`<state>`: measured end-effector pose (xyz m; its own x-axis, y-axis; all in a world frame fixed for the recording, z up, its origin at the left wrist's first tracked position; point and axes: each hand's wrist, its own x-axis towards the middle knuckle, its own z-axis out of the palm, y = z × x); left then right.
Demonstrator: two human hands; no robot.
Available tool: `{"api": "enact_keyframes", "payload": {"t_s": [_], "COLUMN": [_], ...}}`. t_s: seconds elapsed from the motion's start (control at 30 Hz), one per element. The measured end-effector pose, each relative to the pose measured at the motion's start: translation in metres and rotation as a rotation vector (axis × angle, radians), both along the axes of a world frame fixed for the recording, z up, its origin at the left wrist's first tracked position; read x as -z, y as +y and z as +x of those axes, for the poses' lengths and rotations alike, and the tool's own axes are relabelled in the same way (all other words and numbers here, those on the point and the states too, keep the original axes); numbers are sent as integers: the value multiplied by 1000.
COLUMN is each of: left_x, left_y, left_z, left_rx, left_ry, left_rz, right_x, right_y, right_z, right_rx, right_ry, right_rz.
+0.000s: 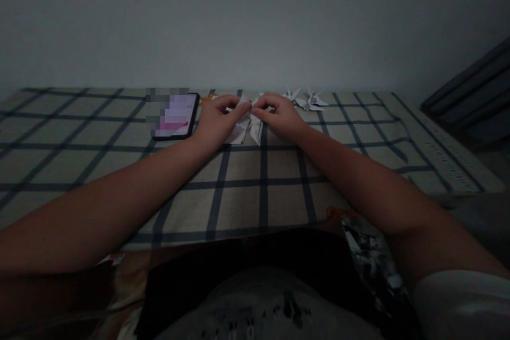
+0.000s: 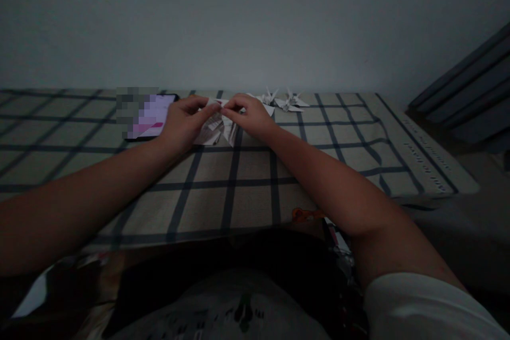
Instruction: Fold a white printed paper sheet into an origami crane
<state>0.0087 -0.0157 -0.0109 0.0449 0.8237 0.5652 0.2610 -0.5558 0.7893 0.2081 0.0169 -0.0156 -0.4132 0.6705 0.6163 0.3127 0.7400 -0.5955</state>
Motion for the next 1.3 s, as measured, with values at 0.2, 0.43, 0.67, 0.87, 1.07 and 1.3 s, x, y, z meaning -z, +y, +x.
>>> {"api": "enact_keyframes", "payload": {"t_s": [0.2,0.43,0.67,0.87,1.07,1.3], "left_x": [-1,1,3,1,2,5], "left_y": [-1,0,3,3,7,10], "left_z": [-1,2,2,0,-1,0], "left_rx": [-43,-21,-2,-12,-43,19], "left_ry": [22,-93,-145,-150,-191,-147], "left_rz": [31,-52,-76,-49,-35,-85], "right_x": [0,-1,-1,-1,-2,-8], "right_y": [-1,-3,-3,-4,-7,-3], "right_z": [0,0,0,-2,-3,1], "right_rx": [-20,-46,-68,-62,-88,87], "right_ry": [0,-6,-18,-35,-49,38], "right_rz": [25,8,16,1,-27,-20]}}
